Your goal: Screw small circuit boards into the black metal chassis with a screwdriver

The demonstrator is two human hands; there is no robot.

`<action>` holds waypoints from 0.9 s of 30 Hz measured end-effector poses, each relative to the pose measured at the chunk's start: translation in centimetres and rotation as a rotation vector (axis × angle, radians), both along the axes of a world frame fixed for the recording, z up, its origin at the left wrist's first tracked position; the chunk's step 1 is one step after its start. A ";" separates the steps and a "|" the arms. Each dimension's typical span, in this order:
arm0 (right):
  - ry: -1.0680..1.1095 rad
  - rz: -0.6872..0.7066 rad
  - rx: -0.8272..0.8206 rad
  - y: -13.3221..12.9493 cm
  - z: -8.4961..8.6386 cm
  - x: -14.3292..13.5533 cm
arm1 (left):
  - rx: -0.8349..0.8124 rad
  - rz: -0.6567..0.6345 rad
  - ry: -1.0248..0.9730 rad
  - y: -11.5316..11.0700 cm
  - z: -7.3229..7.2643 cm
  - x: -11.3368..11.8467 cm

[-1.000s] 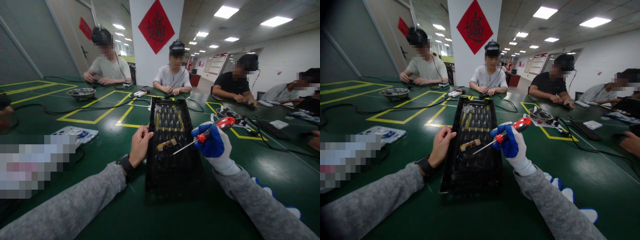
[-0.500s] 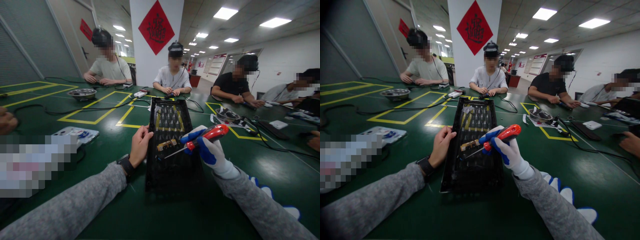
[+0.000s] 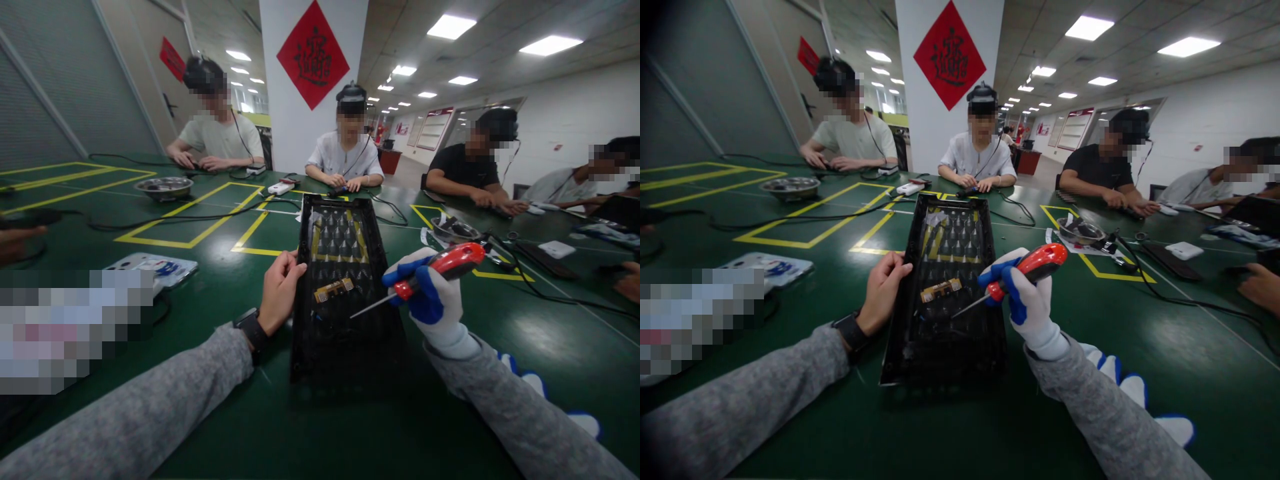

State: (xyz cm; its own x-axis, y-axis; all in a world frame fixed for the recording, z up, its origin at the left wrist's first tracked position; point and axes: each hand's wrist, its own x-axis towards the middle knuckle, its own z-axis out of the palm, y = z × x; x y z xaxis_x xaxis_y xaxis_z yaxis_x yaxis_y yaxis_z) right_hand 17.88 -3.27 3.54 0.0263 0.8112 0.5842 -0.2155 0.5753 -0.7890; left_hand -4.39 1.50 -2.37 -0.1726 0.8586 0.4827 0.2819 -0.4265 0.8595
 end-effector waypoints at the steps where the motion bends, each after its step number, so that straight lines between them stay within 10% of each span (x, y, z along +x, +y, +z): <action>1: 0.030 -0.030 0.008 0.1 0.0 0.0 | 0.006 -0.005 -0.008 0.0 0.0 0.0; 10: 0.099 -0.129 0.043 0.8 -0.5 0.5 | 0.065 -0.047 -0.104 0.0 0.1 0.0; 27: -0.053 0.216 -0.036 -0.4 -0.1 0.0 | 0.110 -0.063 -0.126 -0.4 0.5 0.2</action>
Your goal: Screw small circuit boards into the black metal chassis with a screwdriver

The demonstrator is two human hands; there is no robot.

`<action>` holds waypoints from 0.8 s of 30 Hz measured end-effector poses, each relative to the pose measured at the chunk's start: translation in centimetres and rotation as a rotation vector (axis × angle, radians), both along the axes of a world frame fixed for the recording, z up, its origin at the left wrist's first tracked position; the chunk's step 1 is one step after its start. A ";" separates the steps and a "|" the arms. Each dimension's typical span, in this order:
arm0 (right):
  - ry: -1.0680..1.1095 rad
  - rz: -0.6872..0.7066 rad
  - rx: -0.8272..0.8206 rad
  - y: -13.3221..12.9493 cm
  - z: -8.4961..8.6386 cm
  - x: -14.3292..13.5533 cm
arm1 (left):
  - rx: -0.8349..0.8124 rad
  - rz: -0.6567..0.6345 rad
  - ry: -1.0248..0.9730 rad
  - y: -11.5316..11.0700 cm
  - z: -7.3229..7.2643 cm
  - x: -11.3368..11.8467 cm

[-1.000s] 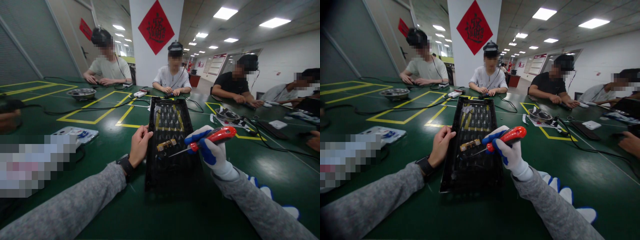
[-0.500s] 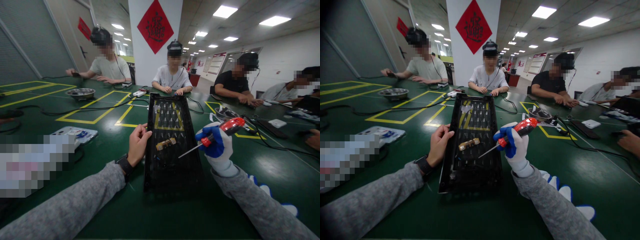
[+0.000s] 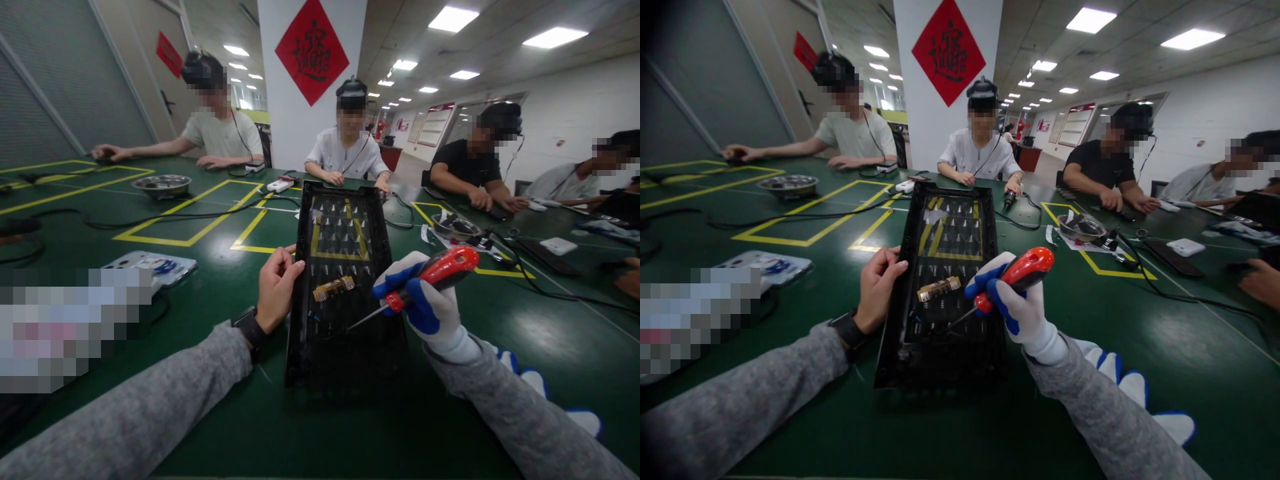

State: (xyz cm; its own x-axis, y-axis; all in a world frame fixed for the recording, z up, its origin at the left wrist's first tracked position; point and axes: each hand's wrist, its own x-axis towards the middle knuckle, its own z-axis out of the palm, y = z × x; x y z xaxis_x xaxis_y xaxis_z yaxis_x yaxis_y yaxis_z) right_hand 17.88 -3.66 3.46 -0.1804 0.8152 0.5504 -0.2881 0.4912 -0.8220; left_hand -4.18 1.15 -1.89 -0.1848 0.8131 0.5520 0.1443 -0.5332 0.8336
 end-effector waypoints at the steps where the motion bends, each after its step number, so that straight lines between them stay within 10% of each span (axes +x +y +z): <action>1: 0.001 -0.010 0.008 0.0 0.0 0.0 | 0.003 0.000 0.000 0.0 0.0 0.0; 24: 0.039 -0.507 0.240 1.3 -0.5 -0.1 | -0.007 -0.018 -0.011 0.1 -0.1 -0.1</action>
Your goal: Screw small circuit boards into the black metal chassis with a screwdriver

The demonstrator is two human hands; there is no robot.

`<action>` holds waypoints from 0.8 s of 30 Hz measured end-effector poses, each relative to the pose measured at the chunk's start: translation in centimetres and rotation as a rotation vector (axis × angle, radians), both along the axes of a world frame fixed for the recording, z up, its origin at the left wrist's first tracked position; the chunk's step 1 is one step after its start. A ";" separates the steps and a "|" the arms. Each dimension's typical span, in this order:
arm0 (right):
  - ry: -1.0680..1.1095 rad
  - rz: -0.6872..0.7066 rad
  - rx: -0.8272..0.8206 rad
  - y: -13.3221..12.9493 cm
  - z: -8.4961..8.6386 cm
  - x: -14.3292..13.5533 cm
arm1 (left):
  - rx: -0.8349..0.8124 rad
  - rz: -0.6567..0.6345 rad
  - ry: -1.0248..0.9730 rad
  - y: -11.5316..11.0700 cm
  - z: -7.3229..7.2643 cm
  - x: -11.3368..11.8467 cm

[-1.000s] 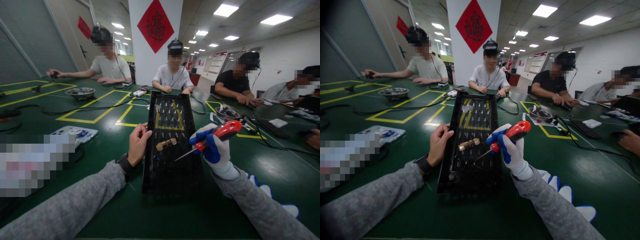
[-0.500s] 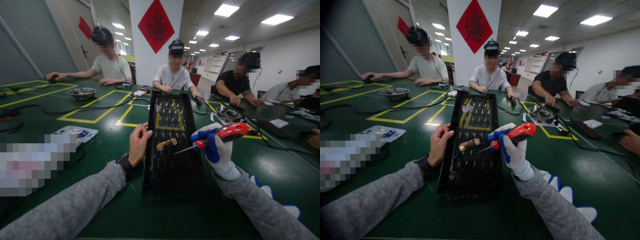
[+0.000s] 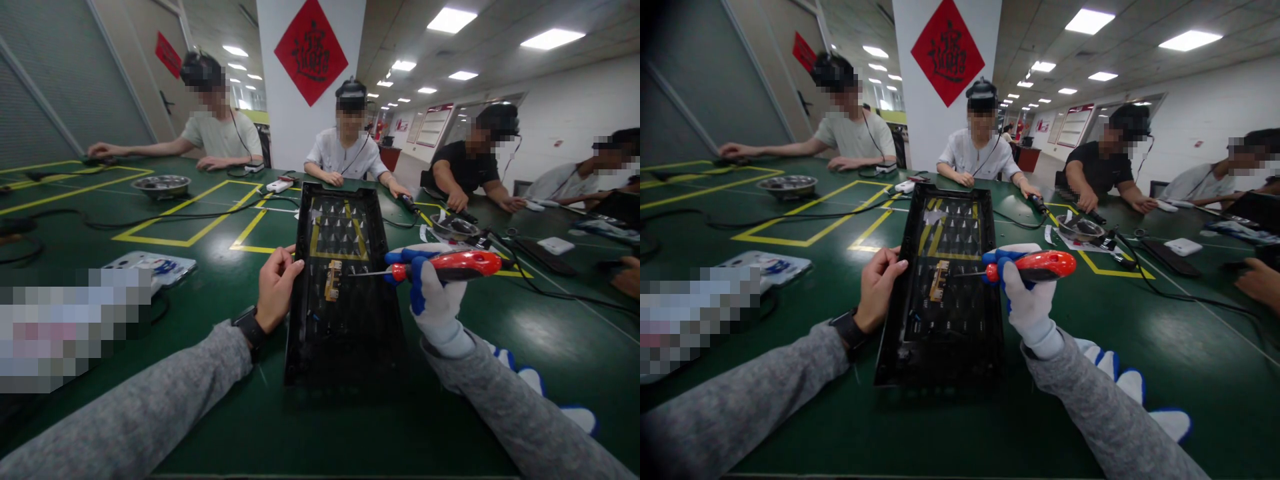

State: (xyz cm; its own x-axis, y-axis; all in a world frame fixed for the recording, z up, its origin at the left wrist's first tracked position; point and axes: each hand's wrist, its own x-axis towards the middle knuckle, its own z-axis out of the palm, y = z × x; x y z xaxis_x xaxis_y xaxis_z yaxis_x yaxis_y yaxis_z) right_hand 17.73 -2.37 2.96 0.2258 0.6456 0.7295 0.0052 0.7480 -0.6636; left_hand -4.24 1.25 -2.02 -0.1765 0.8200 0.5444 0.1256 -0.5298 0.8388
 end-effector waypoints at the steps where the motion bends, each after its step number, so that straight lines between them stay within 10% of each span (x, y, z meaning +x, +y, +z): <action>1: 0.007 -0.016 -0.001 -0.1 0.1 0.0 | -0.001 0.004 0.002 0.0 0.0 0.0; 13: 0.105 -0.143 0.033 -0.7 0.5 0.1 | 0.006 0.022 0.013 -0.2 0.2 0.1; 24: -0.201 0.732 -0.336 -2.8 1.1 -0.8 | -0.002 0.005 0.001 0.0 -0.1 0.0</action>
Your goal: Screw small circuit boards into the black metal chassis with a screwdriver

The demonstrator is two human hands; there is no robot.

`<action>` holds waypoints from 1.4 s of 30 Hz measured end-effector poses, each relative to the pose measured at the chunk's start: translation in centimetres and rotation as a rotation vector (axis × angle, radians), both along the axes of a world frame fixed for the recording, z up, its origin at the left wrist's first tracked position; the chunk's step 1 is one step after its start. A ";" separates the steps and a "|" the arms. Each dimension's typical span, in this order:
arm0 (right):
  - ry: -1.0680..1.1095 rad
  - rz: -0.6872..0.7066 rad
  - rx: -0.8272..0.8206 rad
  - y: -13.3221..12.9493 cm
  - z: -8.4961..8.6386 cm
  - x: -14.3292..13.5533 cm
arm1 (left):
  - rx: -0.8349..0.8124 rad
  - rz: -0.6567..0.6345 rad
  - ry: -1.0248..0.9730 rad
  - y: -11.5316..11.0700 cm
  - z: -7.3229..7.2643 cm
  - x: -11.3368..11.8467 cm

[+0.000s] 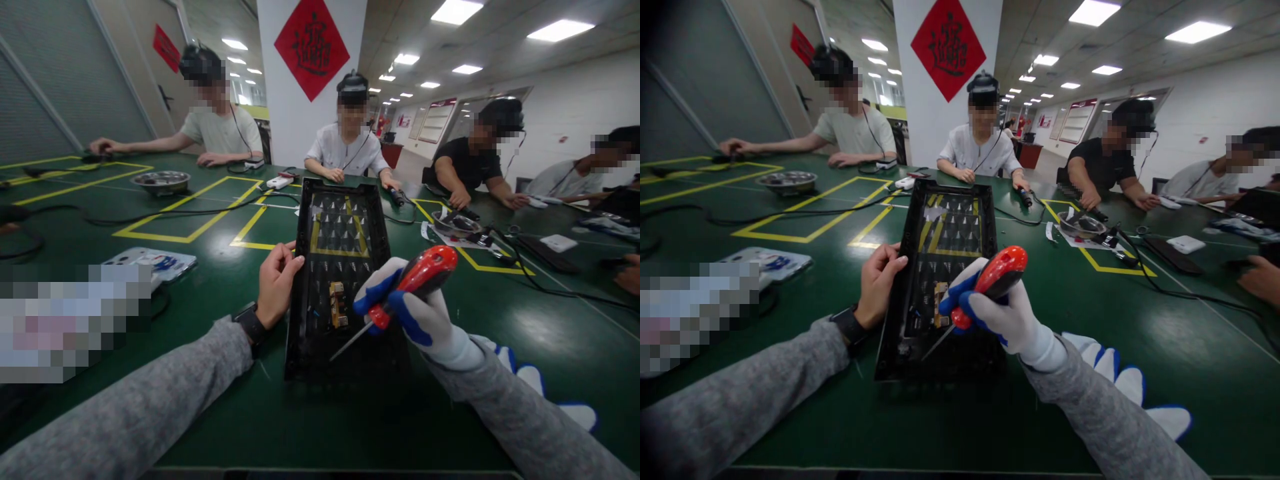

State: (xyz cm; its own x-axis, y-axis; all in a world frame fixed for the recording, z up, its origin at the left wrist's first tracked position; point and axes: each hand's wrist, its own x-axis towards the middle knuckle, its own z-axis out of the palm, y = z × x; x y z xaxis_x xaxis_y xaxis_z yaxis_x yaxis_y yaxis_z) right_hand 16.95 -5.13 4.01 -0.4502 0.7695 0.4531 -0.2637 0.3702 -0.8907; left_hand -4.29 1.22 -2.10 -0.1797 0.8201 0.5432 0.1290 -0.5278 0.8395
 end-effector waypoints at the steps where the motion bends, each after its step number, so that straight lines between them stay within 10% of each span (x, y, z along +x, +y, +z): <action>1: -0.034 0.031 0.002 -0.2 0.0 -0.2 | -0.003 0.002 0.001 0.0 0.0 0.0; 7: -0.306 0.043 0.141 -0.4 0.4 -0.5 | 0.002 0.004 0.006 -0.1 0.1 0.1; 21: -0.207 -0.004 0.159 -0.5 -0.2 -1.2 | -0.001 0.009 0.029 0.0 0.0 0.0; 34: 0.292 -0.474 -0.014 3.5 -2.4 1.0 | -0.228 0.020 0.265 2.4 -1.9 -0.6; 42: 0.424 -0.446 -0.359 6.4 -5.0 1.8 | -0.287 0.170 0.498 2.8 -2.9 -1.1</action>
